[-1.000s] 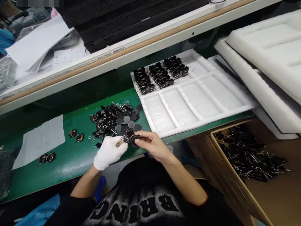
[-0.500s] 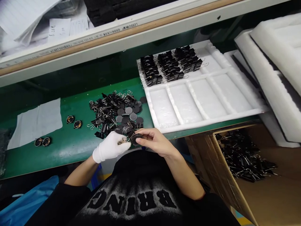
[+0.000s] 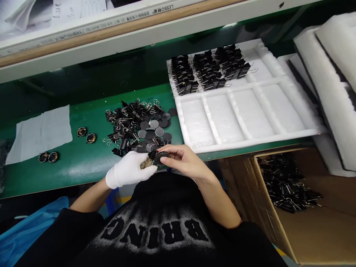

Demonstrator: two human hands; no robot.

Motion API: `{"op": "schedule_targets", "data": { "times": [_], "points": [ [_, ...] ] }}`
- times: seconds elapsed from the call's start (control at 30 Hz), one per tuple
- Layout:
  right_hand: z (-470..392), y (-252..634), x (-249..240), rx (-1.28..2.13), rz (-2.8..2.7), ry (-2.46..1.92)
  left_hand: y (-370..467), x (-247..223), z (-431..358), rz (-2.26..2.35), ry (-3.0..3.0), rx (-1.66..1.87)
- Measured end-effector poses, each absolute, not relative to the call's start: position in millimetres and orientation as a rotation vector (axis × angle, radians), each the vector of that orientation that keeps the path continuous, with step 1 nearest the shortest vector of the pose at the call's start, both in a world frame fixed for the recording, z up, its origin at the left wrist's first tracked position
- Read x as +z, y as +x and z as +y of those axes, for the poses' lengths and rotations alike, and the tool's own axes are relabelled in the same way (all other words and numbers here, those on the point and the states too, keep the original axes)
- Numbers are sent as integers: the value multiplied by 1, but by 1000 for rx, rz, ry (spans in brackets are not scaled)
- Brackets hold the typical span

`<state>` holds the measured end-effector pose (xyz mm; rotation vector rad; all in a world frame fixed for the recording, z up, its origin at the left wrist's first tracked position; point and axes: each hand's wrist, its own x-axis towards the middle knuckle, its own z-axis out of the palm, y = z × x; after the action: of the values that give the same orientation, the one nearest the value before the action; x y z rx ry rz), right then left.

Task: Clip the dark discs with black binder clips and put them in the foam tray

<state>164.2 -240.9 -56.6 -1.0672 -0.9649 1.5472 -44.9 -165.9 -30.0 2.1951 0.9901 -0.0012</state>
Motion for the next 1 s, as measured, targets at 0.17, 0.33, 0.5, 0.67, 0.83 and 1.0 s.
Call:
{"op": "schedule_targets", "data": {
  "times": [0.17, 0.33, 0.5, 0.67, 0.83, 1.0],
  "points": [
    [-240, 164, -57, 1529, -783, -1077, -50, -33, -161, 987, 2150, -43],
    [-231, 149, -57, 1413, -335, -1014, -54, -35, -158, 977, 1900, -84],
    [-226, 123, -59, 1419, -214, -952, -49, -37, -167, 964, 1731, -102],
    [-229, 109, -64, 1436, -229, -984, -46, -41, -172, 981, 1555, -113],
    [-233, 104, -68, 1446, -210, -969, -46, -46, -176, 999, 1530, -118],
    [-236, 105, -63, 1470, -109, -970, -49, -42, -174, 873, 1905, -90]
  ]
}}
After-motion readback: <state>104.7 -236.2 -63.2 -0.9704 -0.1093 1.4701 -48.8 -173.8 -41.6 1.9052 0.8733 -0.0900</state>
